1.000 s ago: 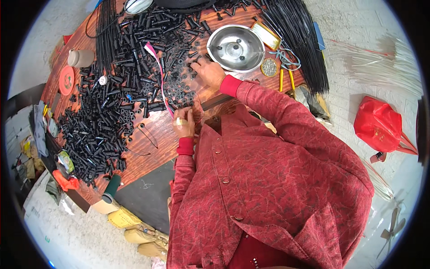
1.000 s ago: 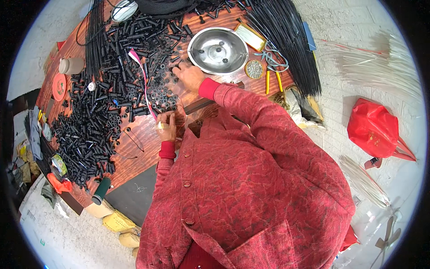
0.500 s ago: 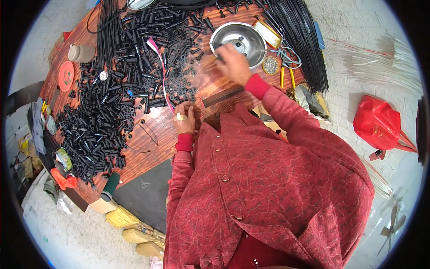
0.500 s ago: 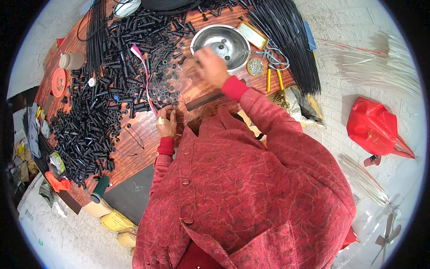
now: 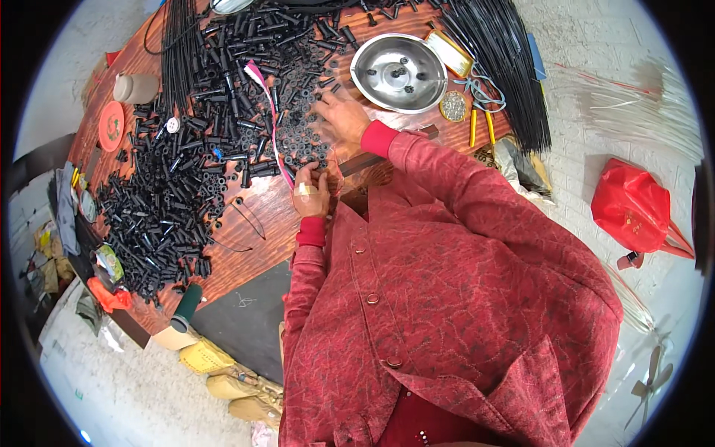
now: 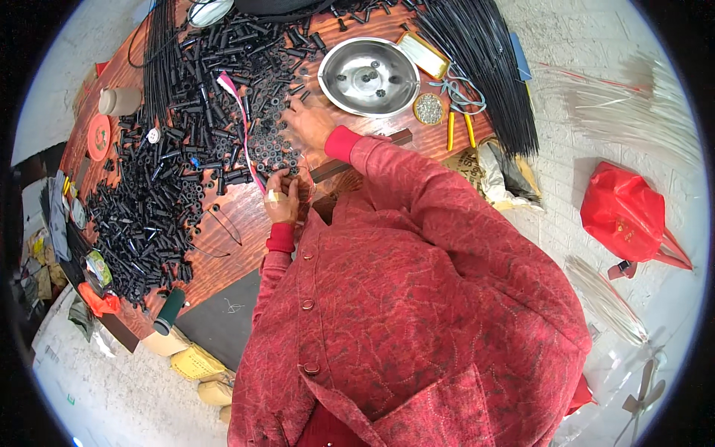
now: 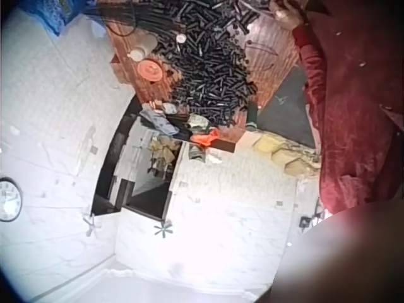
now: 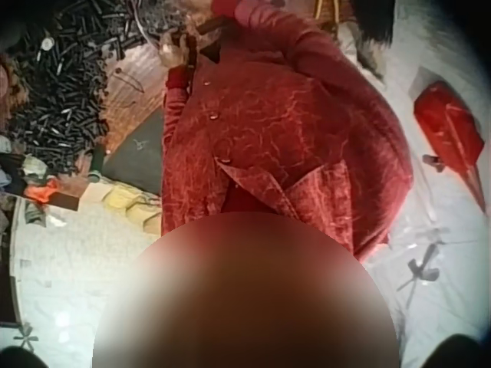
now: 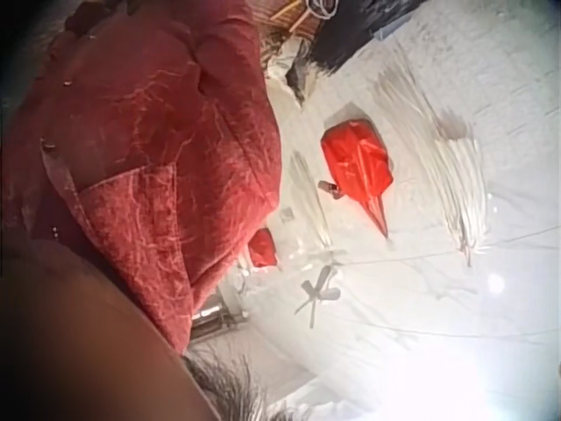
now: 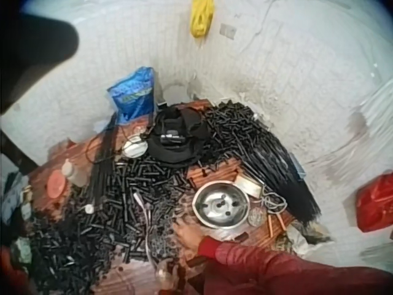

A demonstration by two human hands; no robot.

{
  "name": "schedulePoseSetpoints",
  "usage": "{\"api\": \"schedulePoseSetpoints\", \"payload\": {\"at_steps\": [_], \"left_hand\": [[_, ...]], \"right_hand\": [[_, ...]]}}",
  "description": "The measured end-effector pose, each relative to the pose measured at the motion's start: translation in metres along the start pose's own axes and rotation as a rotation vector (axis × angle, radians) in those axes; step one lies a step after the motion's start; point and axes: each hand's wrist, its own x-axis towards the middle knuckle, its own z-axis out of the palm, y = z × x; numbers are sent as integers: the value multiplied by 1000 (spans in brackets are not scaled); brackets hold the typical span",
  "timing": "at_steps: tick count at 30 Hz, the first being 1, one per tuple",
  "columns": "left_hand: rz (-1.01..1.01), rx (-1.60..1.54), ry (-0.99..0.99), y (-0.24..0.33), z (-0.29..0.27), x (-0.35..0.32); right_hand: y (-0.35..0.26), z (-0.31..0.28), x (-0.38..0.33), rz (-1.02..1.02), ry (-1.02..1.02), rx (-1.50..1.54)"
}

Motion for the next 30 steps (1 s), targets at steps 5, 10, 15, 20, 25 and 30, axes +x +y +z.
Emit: {"api": "schedulePoseSetpoints", "payload": {"at_steps": [5,10,15,20,25,30], "left_hand": [[-90,-28,-17,1,2,1],[-84,-7,4,4,-1,0],[-34,65,39,-7,5,3],[-102,23,47,-1,7,2],[-134,35,15,20,1,4],[-105,99,78,12,3,1]], "right_hand": [[6,-33,-13,11,9,173],[36,-110,-32,246,126,129],[44,-108,-37,230,210,99],[-23,-31,-31,-148,-15,355],[-29,-4,-19,-65,-307,226],[-25,-5,-23,-147,-227,233]]}}
